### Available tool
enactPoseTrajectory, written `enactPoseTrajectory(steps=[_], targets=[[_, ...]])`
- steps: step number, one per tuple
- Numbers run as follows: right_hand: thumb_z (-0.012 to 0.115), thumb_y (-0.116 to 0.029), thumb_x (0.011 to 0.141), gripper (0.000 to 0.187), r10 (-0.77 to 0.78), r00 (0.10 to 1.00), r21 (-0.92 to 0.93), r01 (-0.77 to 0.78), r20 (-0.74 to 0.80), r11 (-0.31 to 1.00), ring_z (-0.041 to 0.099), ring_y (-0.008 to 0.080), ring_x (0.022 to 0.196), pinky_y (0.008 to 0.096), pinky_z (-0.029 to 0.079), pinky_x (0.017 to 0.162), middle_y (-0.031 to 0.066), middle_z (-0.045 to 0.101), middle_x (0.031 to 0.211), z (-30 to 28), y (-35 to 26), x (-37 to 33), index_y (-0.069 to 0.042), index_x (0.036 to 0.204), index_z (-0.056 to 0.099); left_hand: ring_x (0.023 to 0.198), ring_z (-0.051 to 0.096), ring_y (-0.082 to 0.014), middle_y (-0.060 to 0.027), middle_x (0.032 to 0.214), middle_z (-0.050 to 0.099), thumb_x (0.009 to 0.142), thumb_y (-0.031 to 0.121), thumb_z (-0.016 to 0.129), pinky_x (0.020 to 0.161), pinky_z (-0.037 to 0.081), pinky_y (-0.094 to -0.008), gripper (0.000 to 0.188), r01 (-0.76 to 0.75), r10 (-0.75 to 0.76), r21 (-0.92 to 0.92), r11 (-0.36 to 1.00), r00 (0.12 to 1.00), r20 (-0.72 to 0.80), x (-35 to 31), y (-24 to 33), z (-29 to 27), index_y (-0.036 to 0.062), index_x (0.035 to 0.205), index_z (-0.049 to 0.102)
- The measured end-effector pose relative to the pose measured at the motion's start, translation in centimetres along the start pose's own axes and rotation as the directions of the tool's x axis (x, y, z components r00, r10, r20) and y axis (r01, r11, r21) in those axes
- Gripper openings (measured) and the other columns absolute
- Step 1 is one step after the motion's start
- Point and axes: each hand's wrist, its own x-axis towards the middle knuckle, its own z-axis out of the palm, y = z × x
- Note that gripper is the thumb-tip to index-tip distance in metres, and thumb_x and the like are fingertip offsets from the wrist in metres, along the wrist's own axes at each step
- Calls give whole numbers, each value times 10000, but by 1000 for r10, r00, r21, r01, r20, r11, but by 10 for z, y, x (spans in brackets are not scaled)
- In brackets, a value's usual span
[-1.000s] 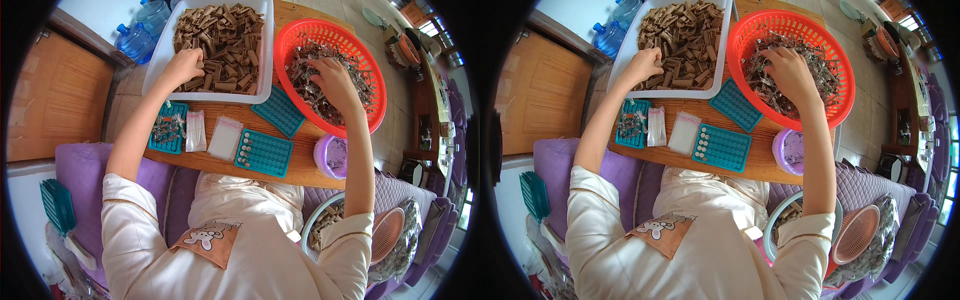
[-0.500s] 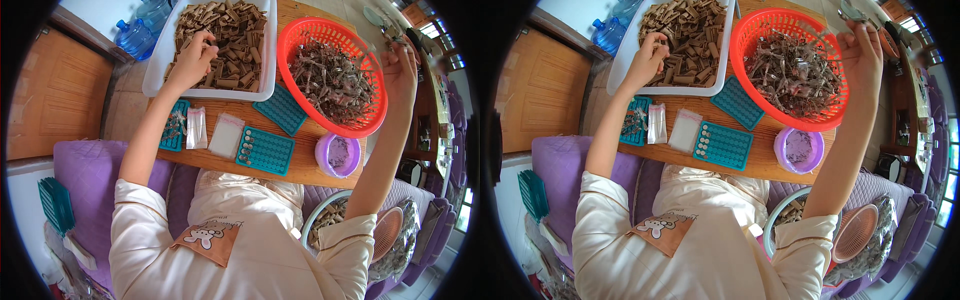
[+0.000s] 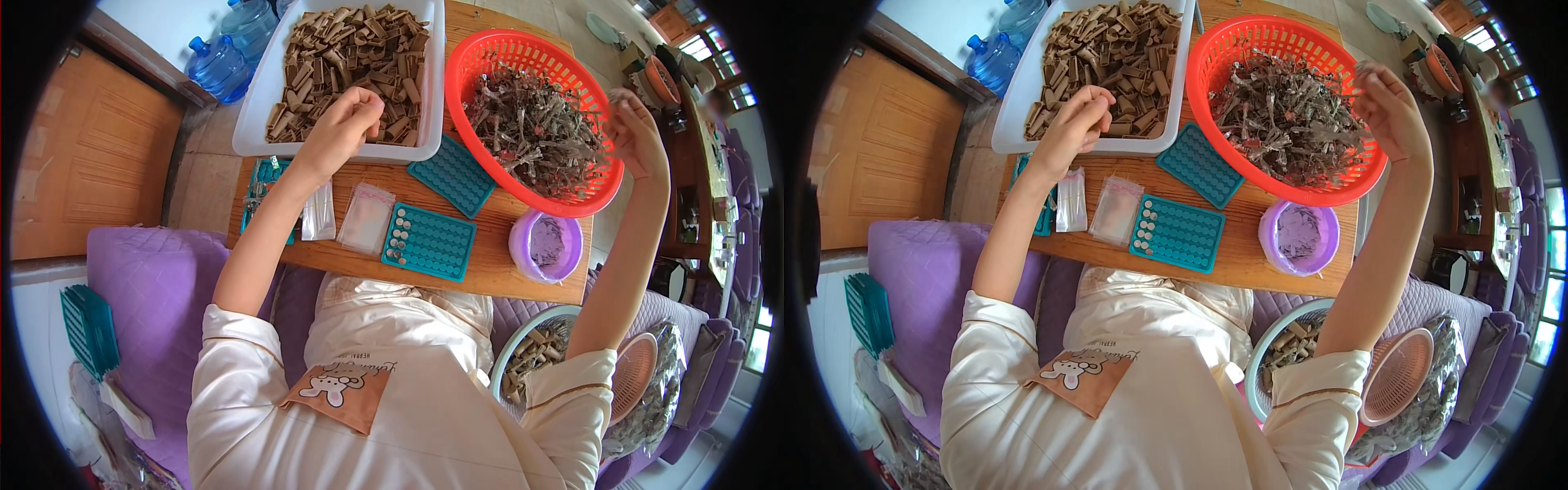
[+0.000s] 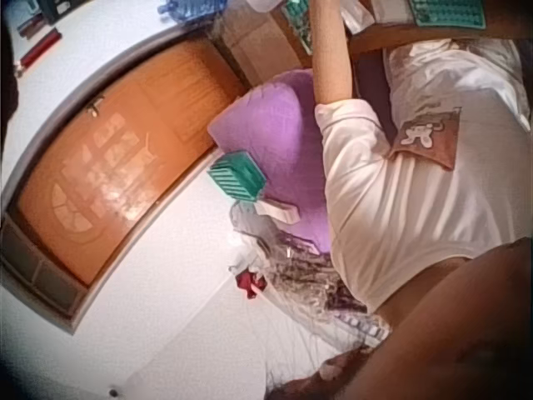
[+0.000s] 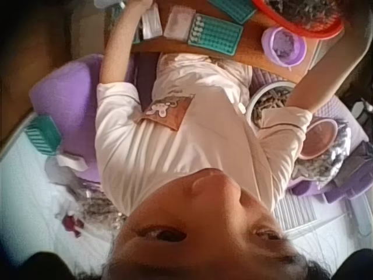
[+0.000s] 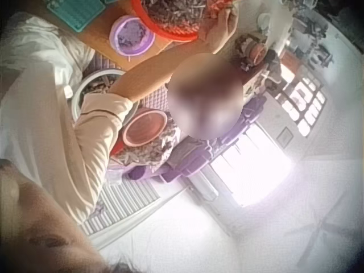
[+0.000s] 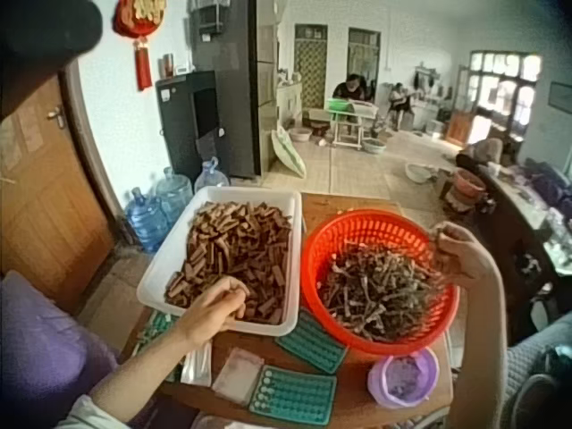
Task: The person assembles small metal pins into plastic housings by hand, taking components from trays and a red basket at a workstation.
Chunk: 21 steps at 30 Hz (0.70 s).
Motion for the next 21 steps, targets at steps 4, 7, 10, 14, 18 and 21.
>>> enactPoseTrajectory(steps=[4, 7, 10, 14, 18, 21], targets=[[491, -91, 836, 150, 16, 994, -250, -44, -112, 967, 490, 60, 649, 205, 430, 653, 26, 554, 837, 9, -3, 0, -42, 978, 491, 428, 255, 16, 54, 621, 397, 848, 171, 448, 368, 173, -150, 106, 24, 2, -233, 972, 994, 112, -8, 2, 6, 75, 894, 455], [507, -101, 824, 177, -385, 909, 348, 313, 158, 883, 549, 114, 749, 251, 430, 725, 44, 568, 860, 16, -2, -8, -27, 984, 490, 396, 187, 4, 100, 524, 299, 806, 162, 524, 371, 127, -185, 99, 13, 11, -234, 972, 995, 98, -16, -2, 14, 81, 824, 469], [496, -107, 832, 164, -201, 966, -703, 28, -165, 711, 564, 136, 770, 273, 441, 750, 45, 569, 868, 10, -18, -4, -34, 979, 486, 394, 186, 8, 109, 510, 286, 804, 145, 526, 374, 115, -191, 80, 29, 13, -278, 960, 989, 150, -15, -11, 18, 87, 818, 473], [501, -102, 817, 153, -147, 984, 65, 141, 96, 988, 562, 116, 791, 238, 431, 743, 45, 579, 848, 10, -6, -11, -25, 950, 503, 390, 181, 6, 111, 496, 274, 812, 148, 526, 379, 113, -188, 72, 70, -26, -329, 942, 990, 137, -22, -20, 19, 98, 820, 475], [505, -108, 818, 127, -66, 994, -331, 33, -88, 943, 561, 95, 763, 206, 419, 729, 45, 592, 851, -2, -1, 1, -36, 922, 501, 389, 182, 5, 112, 496, 275, 818, 148, 526, 379, 113, -185, 68, 94, -48, -374, 922, 990, 131, -30, -28, 16, 101, 822, 476], [516, -111, 811, 130, -22, 984, -461, -64, -178, 885, 526, 73, 698, 198, 405, 701, 63, 607, 849, 32, -13, -8, -33, 915, 521, 390, 180, 3, 109, 505, 284, 820, 142, 524, 378, 115, -185, 61, 96, -56, -403, 910, 992, 110, -30, -28, 12, 102, 821, 478]])
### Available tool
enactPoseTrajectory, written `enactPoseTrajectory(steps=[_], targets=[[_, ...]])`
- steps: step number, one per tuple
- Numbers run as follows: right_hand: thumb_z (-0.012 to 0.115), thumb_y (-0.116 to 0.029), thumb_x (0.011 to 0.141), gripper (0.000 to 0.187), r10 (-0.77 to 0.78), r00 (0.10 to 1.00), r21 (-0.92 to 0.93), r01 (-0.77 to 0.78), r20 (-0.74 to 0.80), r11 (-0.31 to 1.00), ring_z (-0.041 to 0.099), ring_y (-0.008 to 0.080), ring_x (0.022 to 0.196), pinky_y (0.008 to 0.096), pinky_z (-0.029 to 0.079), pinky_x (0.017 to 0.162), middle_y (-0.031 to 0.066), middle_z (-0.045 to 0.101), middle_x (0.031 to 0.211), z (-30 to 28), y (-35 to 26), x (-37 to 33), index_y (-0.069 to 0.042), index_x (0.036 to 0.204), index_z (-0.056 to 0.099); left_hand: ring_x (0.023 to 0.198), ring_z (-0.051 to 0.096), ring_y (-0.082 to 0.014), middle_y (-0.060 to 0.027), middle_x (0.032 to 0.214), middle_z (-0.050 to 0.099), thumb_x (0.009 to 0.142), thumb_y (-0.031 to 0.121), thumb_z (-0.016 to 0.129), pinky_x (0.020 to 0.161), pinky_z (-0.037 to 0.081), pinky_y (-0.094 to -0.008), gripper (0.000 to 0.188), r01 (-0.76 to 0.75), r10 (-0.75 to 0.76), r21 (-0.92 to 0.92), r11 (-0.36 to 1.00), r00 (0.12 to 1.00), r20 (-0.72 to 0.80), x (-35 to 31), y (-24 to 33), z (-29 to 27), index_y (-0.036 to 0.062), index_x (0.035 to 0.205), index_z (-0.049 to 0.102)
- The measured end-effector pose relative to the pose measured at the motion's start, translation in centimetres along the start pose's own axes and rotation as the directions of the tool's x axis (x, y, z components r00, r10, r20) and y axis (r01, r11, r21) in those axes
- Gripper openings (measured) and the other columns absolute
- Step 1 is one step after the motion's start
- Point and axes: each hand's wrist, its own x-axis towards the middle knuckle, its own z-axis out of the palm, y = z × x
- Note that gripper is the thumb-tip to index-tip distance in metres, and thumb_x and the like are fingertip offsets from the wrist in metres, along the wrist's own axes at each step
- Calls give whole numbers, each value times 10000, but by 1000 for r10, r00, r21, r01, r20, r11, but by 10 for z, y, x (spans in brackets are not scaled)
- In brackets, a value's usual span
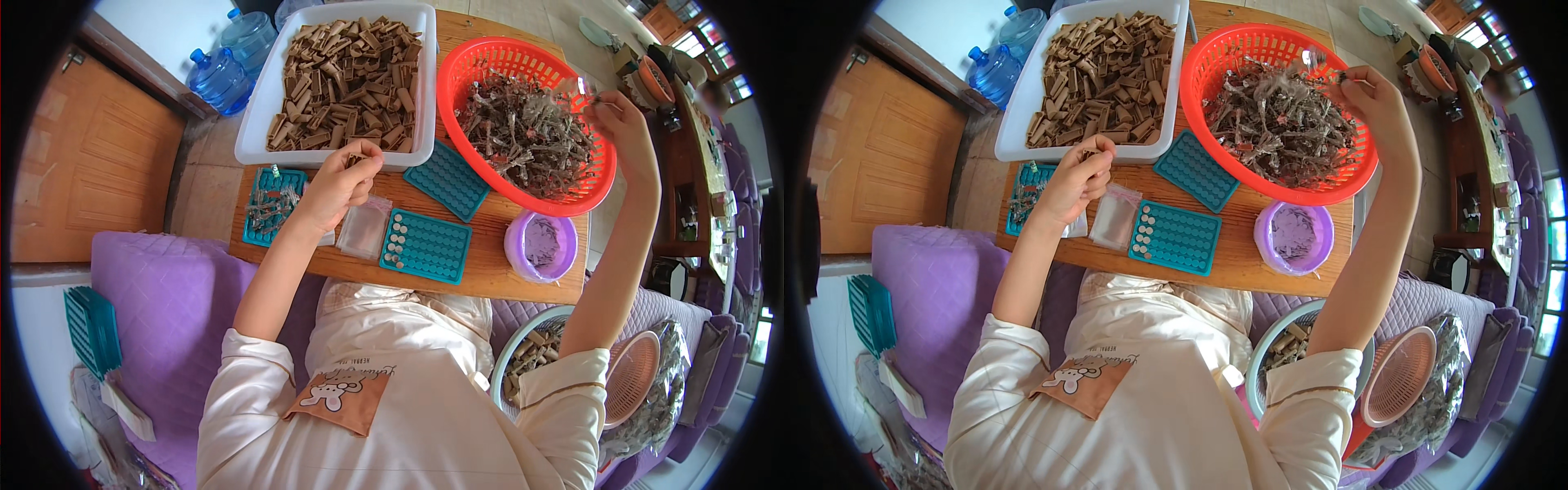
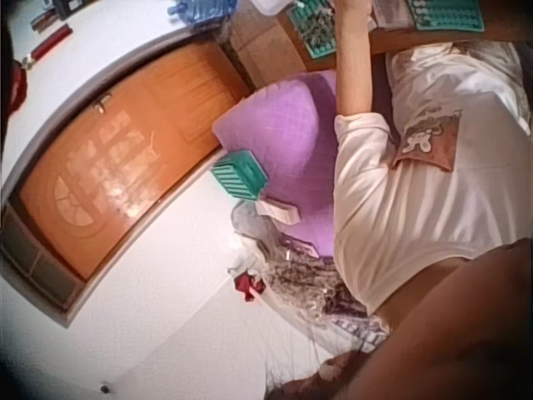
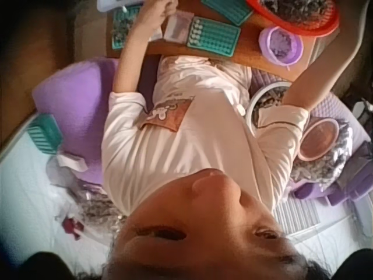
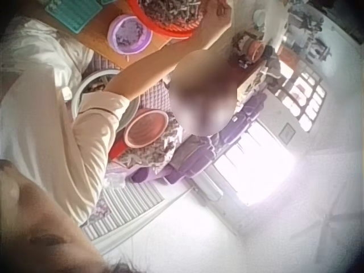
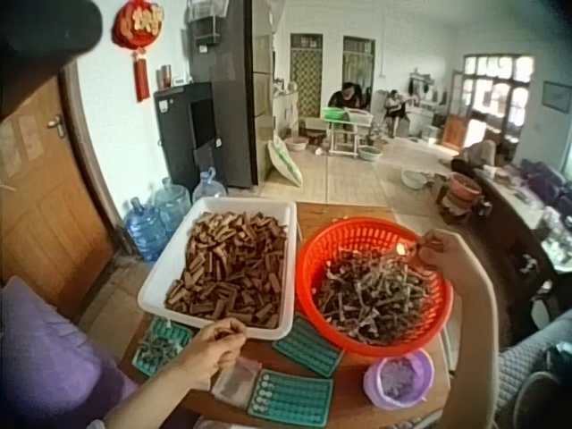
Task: The person assembles small metal pins into plastic housings by hand, taking components from trays and a red basket at a workstation.
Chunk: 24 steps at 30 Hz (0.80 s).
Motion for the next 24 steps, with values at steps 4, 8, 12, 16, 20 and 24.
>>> enactPoseTrajectory(steps=[4, 8, 12, 16, 20, 24], targets=[[533, -124, 793, 155, -46, 984, -178, 15, -172, 984, 564, 124, 725, 252, 428, 691, 85, 620, 823, -9, 26, 10, -31, 917, 544, 399, 191, 0, 95, 526, 314, 820, 131, 519, 375, 125, -182, 49, 8, -9, -37, 999, 1000, -20, -6, -5, 6, 100, 821, 482], [559, -83, 727, 334, -321, 900, -720, 12, -294, 694, 562, 301, 804, 359, 430, 759, 127, 582, 972, 19, 19, -4, -103, 1058, 514, 407, 210, 0, 85, 541, 336, 818, 127, 516, 375, 132, -178, 43, 19, -20, -73, 997, 1000, -11, -9, -11, 1, 98, 825, 484], [577, -69, 701, 363, -525, 839, -710, 457, 143, 536, 563, 274, 841, 368, 426, 773, 132, 566, 993, 64, 15, -28, -76, 1057, 505, 410, 224, -2, 79, 557, 349, 817, 118, 507, 367, 144, -170, 35, 35, -40, -124, 992, 999, -34, -17, -19, 1, 95, 828, 483], [595, -80, 696, 267, -48, 864, -624, 399, 501, 672, 582, 271, 791, 356, 439, 741, 139, 605, 859, 80, 42, -30, -44, 959, 563, 409, 229, -5, 77, 558, 347, 819, 109, 502, 360, 158, -164, 32, 72, -74, -198, 978, 997, 2, -22, -26, 8, 90, 833, 481], [574, -138, 750, 220, -241, 971, -517, 203, -5, 832, 598, 210, 787, 290, 447, 712, 113, 619, 818, 73, 40, -25, -50, 951, 586, 409, 237, -5, 72, 567, 355, 822, 101, 502, 358, 166, -161, 31, 94, -88, -228, 969, 995, 38, -27, -32, 15, 84, 837, 481], [508, -130, 822, 250, -259, 947, 293, 307, -190, 906, 567, 100, 771, 222, 434, 680, 59, 616, 805, 56, 22, -19, -34, 1049, 551, 411, 245, -5, 66, 573, 361, 820, 111, 508, 358, 168, -160, 47, 115, -108, -266, 957, 993, 41, -30, -40, 16, 83, 846, 479]])
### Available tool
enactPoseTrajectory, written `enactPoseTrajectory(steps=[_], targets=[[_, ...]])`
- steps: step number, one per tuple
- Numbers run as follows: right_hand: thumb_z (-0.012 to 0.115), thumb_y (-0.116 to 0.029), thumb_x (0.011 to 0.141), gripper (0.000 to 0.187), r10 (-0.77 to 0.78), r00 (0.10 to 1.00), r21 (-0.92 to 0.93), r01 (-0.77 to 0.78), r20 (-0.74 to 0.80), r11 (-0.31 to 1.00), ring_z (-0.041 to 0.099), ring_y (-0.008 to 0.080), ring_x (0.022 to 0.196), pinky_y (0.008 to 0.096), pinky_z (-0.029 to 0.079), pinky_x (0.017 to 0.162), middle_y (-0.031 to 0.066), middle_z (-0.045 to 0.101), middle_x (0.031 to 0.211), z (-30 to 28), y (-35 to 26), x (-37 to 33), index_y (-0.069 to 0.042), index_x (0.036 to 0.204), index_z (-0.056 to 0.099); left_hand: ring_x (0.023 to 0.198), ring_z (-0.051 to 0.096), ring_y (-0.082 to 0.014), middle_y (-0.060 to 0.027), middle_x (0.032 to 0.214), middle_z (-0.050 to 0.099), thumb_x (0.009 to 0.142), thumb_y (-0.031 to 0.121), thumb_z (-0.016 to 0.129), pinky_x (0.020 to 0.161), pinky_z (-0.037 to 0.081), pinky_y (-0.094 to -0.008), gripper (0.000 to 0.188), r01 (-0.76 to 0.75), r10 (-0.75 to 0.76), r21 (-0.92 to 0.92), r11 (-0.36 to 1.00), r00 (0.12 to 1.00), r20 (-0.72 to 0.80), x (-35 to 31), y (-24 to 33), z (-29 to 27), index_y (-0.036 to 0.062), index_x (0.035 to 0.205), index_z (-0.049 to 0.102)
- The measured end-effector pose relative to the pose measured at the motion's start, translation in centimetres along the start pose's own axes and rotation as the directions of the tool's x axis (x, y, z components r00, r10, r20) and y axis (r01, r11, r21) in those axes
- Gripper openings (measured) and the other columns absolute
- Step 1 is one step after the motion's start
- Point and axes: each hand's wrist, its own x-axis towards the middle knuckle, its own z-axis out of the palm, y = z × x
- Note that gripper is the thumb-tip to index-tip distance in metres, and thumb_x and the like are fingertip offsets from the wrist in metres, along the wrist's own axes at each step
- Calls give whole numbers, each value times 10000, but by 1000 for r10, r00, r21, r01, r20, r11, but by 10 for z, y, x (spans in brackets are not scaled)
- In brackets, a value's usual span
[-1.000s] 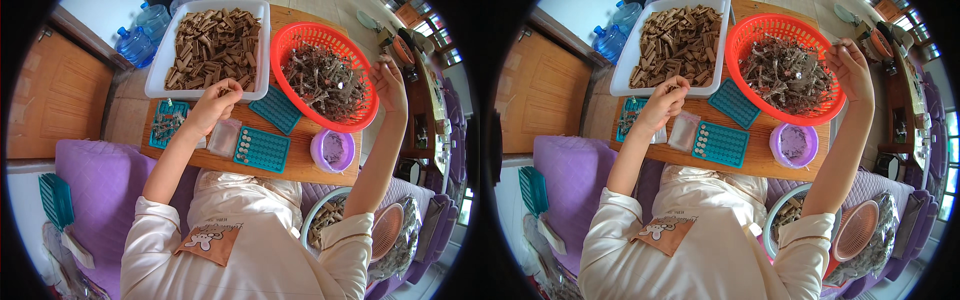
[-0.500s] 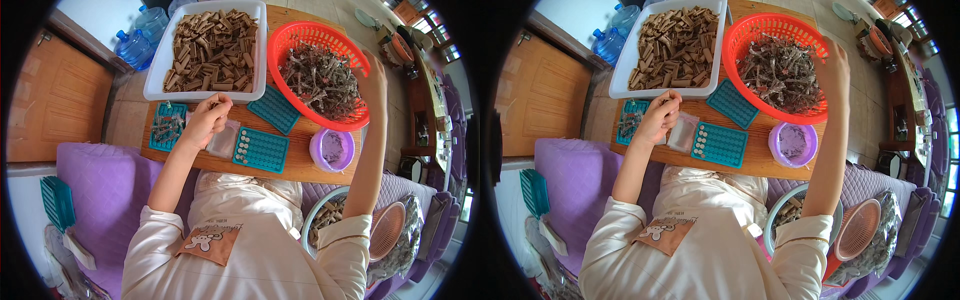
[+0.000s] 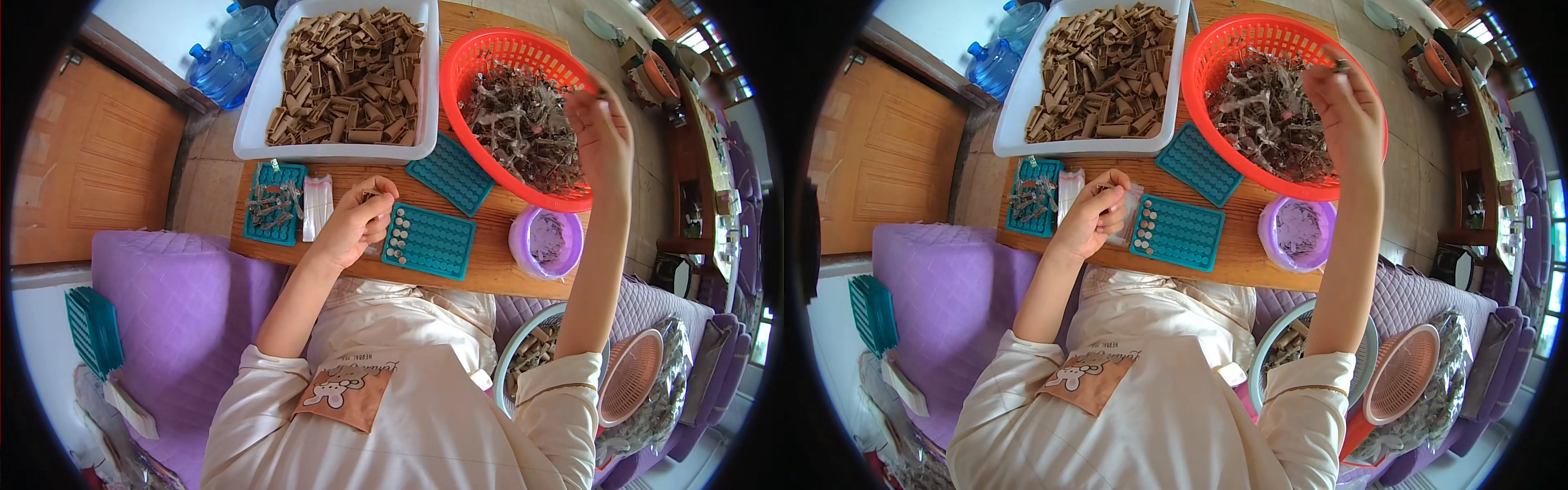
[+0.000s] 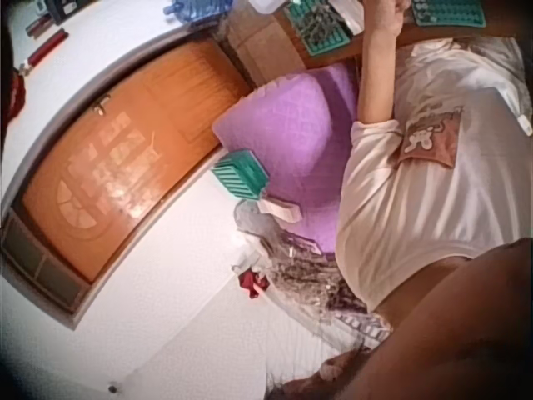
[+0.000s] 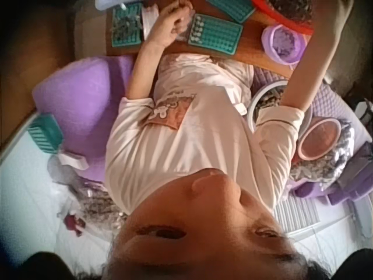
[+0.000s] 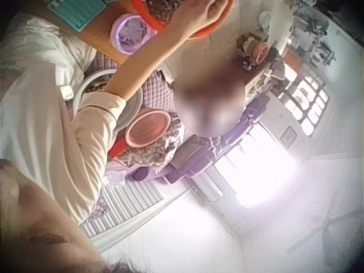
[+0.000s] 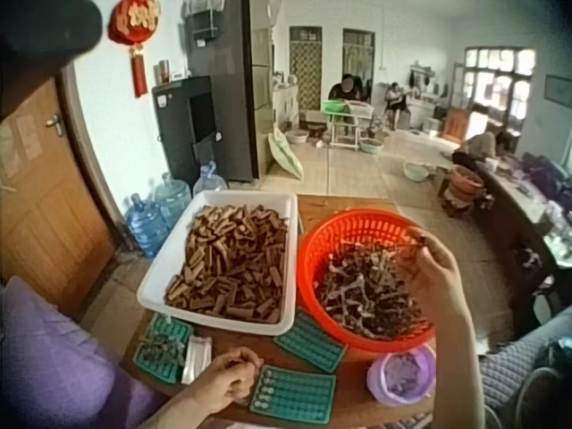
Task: The person assembles small metal pins into plastic housings by hand, taking components from trays and a red basket at a workstation.
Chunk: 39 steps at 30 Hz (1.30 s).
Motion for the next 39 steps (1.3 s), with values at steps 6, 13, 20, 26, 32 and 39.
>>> enactPoseTrajectory(steps=[6, 13, 20, 26, 32, 39], targets=[[488, -85, 829, 277, 105, 994, -310, -101, -4, 945, 492, 42, 637, 156, 391, 577, 48, 608, 786, -4, -15, -2, -9, 1096, 487, 404, 256, -6, 44, 633, 372, 819, 138, 485, 351, 170, -149, 94, 8, 5, -186, 983, 998, 65, 0, -13, 7, 82, 893, 473], [587, 46, 678, 143, 6, 964, -520, 139, 266, 843, 543, 101, 577, 238, 432, 533, 45, 575, 727, 68, -50, -82, -31, 794, 552, 456, 303, -8, 22, 716, 440, 798, 240, 569, 382, 228, -152, 372, -244, 238, 139, 960, 970, 53, -22, -12, 43, 24, 1081, 459], [656, -64, 608, 206, -340, 756, -436, 618, 560, 655, 541, 187, 572, 292, 436, 483, 42, 538, 710, 83, -48, -126, -39, 762, 522, 534, 354, 4, 7, 731, 525, 756, 147, 639, 444, 273, -161, 230, -397, 446, 540, 742, 894, 44, -44, -16, 62, 32, 947, 584], [685, -82, 590, 231, -320, 791, -421, 564, 521, 710, 539, 189, 556, 281, 440, 475, 45, 536, 699, 85, -46, -139, -35, 758, 533, 545, 351, 3, 7, 711, 514, 747, 95, 636, 457, 280, -161, 220, -410, 481, 562, 718, 876, 25, -51, -25, 57, 24, 926, 530], [686, 13, 621, 189, -89, 938, -366, 217, 335, 905, 531, 127, 496, 226, 431, 419, 44, 541, 660, 93, -50, -154, -16, 758, 559, 569, 383, -48, -25, 771, 476, 823, 121, 499, 497, 313, -178, 284, -330, 403, -394, 858, 908, 118, -50, -28, 44, 39, 1063, 373], [627, 92, 627, 159, -100, 977, -283, 152, 189, 947, 527, 103, 505, 202, 421, 415, 61, 545, 668, 114, -53, -167, 4, 737, 554, 976, 499, -168, -85, 995, 518, 849, 143, 487, 782, 431, -268, 336, -531, 520, -137, 836, 847, -110, -54, -38, 63, 25, 1135, 358]])
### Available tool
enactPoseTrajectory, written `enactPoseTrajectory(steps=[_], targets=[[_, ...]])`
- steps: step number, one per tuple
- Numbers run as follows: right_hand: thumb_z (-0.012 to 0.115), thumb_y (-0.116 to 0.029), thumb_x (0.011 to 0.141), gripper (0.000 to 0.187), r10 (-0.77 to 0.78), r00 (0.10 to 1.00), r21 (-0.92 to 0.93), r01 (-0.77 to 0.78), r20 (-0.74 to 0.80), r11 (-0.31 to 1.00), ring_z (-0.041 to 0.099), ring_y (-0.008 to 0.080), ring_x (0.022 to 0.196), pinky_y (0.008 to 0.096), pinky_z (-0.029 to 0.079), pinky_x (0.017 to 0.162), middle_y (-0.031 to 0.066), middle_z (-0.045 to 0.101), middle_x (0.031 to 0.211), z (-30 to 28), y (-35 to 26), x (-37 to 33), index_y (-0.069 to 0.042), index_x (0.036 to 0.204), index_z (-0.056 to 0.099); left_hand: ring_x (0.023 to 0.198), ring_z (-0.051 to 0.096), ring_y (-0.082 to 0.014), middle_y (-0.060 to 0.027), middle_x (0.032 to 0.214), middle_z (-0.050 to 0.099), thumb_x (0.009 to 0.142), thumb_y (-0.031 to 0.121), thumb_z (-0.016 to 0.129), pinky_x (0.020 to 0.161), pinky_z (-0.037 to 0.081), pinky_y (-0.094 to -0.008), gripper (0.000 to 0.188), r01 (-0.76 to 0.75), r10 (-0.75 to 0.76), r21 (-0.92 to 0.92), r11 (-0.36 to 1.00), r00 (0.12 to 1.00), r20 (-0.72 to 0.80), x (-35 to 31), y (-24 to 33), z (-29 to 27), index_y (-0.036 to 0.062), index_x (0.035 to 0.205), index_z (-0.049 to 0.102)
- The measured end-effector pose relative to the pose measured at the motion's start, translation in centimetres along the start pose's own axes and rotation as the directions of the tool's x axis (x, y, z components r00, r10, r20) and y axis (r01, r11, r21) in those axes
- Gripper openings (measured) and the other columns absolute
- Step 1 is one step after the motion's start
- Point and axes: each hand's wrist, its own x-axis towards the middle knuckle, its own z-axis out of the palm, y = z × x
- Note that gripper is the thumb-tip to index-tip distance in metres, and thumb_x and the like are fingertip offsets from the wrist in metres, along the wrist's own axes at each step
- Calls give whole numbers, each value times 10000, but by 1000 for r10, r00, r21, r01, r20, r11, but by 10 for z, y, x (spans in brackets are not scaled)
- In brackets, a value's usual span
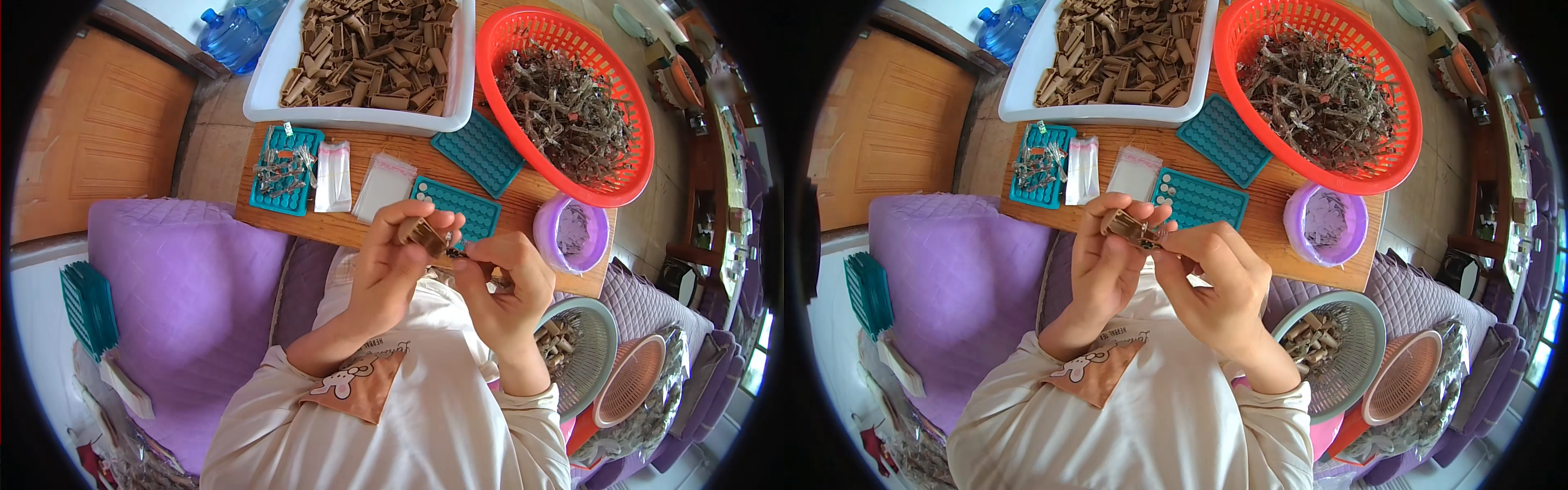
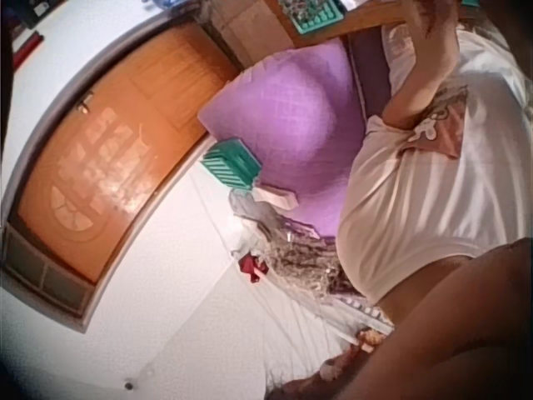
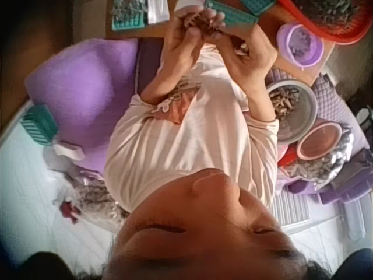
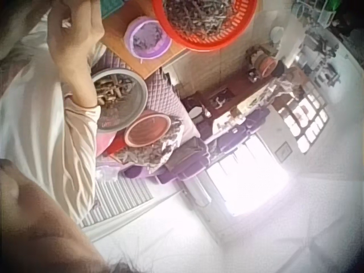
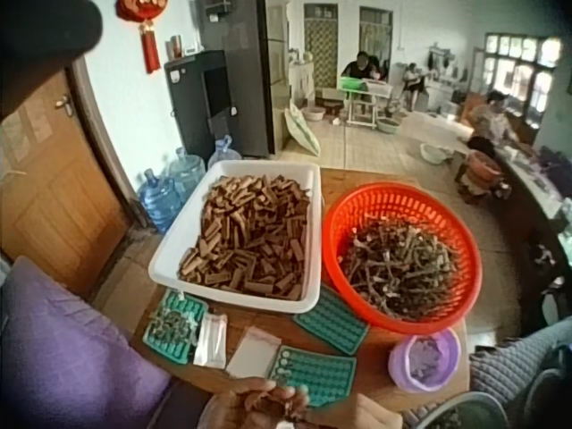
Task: The person assembles small metal pins into plastic housings by hand, taking components from trays and a red basket at a workstation.
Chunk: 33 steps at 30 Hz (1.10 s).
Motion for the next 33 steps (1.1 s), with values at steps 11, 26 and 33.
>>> enactPoseTrajectory(steps=[11, 26, 33], targets=[[647, 64, 627, 158, -15, 996, 101, 7, 84, 995, 533, 109, 472, 214, 415, 413, 42, 544, 609, 4, 0, -8, -22, 728, 563, 961, 548, -245, -146, 1038, 539, 675, -24, 658, 802, 483, -337, 447, -73, 60, 43, 996, 967, 248, -5, 3, -21, 6, 1069, 448], [638, 71, 648, 169, -55, 989, 47, 49, 139, 998, 563, 170, 606, 237, 439, 497, 70, 550, 714, 4, 6, -16, -10, 786, 582, 931, 555, -165, -146, 1013, 560, 710, 42, 653, 800, 458, -273, 440, 88, -117, 132, 987, 965, 236, -3, 8, -23, -16, 1099, 456], [505, 147, 694, 254, 127, 991, 100, -131, 50, 986, 492, 143, 691, 228, 436, 557, 94, 432, 845, 23, 14, -26, 2, 898, 550, 981, 522, -163, -158, 1094, 512, 859, 193, 480, 812, 437, -271, 392, 62, -93, 323, 944, 992, 83, -4, 10, -12, -14, 1175, 376]])
